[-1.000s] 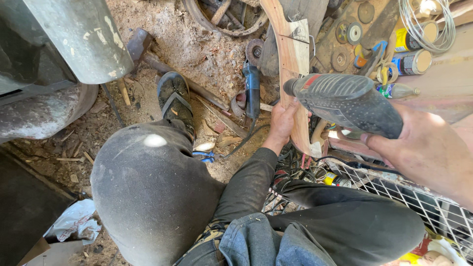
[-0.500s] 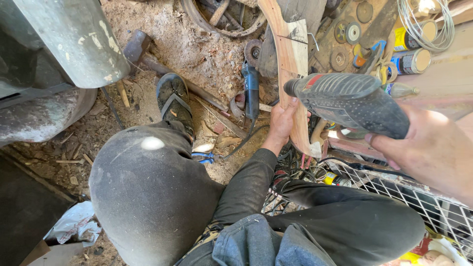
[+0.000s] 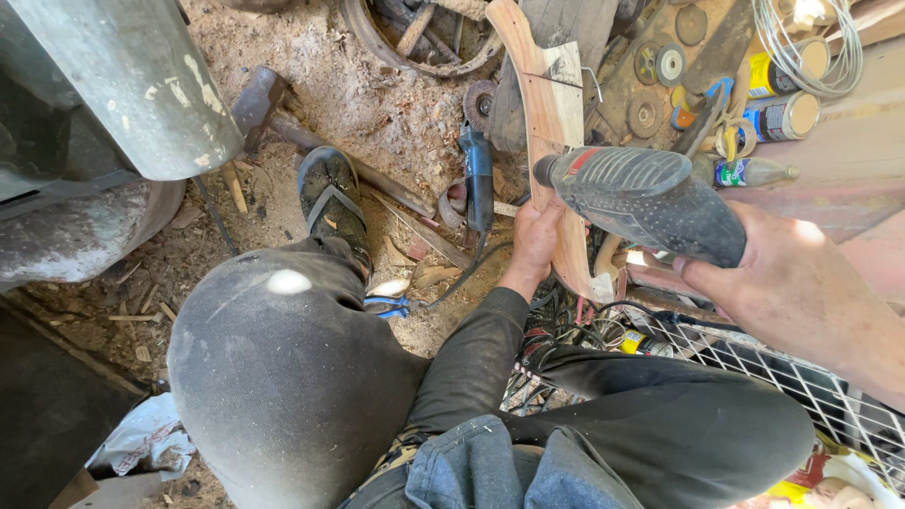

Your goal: The person drills holes into a curved wooden piece using a power drill, then inserts and bends metal wires through the holes using pliers. The person manipulates the wires to secure them within the drilled holes.

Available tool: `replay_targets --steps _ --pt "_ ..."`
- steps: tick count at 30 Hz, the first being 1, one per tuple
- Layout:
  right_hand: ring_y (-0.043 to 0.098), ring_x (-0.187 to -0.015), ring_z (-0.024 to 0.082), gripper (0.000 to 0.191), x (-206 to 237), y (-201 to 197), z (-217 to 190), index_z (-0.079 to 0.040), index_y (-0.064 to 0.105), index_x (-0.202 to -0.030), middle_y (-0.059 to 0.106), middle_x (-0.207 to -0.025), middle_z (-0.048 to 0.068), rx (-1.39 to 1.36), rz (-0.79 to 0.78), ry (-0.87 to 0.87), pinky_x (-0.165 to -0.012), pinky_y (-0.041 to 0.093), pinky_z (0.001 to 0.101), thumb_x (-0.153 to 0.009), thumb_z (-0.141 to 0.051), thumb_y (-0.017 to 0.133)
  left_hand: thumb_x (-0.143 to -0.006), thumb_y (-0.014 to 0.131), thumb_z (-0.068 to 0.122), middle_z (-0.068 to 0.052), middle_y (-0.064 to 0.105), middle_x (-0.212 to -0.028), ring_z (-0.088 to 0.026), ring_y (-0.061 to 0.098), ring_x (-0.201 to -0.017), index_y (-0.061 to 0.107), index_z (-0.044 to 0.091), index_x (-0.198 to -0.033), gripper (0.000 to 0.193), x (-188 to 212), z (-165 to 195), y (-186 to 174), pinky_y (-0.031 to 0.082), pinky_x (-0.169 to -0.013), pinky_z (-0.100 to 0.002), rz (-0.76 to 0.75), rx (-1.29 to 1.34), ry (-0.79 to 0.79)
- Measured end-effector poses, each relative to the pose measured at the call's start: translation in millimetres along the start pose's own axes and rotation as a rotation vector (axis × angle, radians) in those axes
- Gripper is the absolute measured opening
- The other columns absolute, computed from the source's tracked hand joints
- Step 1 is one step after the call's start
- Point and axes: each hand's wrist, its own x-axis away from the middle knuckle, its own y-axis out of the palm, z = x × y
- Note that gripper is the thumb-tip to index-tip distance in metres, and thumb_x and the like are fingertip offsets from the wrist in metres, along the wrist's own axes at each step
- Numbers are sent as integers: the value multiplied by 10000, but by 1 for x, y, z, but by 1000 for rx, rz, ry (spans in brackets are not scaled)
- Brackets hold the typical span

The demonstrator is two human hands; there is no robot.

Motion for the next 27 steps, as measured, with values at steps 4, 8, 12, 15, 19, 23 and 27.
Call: replay_targets --steps 4,8,12,15,19,23,27 --pt "710 -678 303 385 5 -5 -3 -111 701 -1176 699 -691 128 -22 -1 33 -684 551 445 -859 -327 726 -1060 584 367 -137 723 -883 -193 700 -714 629 -19 -1143 397 -1 0 -1 591 -636 -343 6 -12 -29" --pt "685 -643 264 508 11 -9 0 -162 655 -1313 675 -650 114 -51 32 41 -662 528 413 -832 -305 730 -1058 575 378 -145 727 -886 -193 706 -712 624 -11 -1155 403 -2 -1 -2 596 -636 -339 5 -23 -33" --pt "620 -596 256 465 14 -5 22 -142 652 -1309 639 -641 123 -115 -20 127 -607 507 419 -868 -272 722 -1056 573 379 -134 722 -955 -190 719 -767 621 -18 -1185 420 -3 -2 -4 608 -658 -347 16 -25 -49" --pt "516 -550 236 354 20 3 61 -78 679 -1191 602 -651 115 -350 -14 85 -547 454 434 -893 -264 728 -1070 560 398 -134 729 -978 -181 713 -783 629 -38 -1197 460 -5 -4 -7 608 -671 -339 -17 -35 -42" --pt "542 -535 184 343 30 33 126 -16 749 -1159 534 -622 78 -647 111 33 -670 499 363 -901 -241 719 -1067 568 351 -138 712 -1005 -201 701 -820 599 -29 -1247 422 -1 -11 -9 602 -712 -357 -32 -8 -45" --pt "561 -621 213 258 34 49 174 37 700 -992 489 -626 126 -571 61 144 -724 518 420 -972 -218 731 -1033 557 326 -152 709 -1135 -235 716 -1011 562 1 -1318 433 15 -16 -14 606 -817 -367 -110 64 -108" --pt "536 -573 200 260 40 55 176 -2 723 -1095 456 -532 101 -633 45 144 -694 507 386 -943 -212 700 -1048 563 337 -192 683 -1265 -264 691 -1190 548 -54 -1355 497 12 -8 -20 599 -944 -368 -215 100 -126"
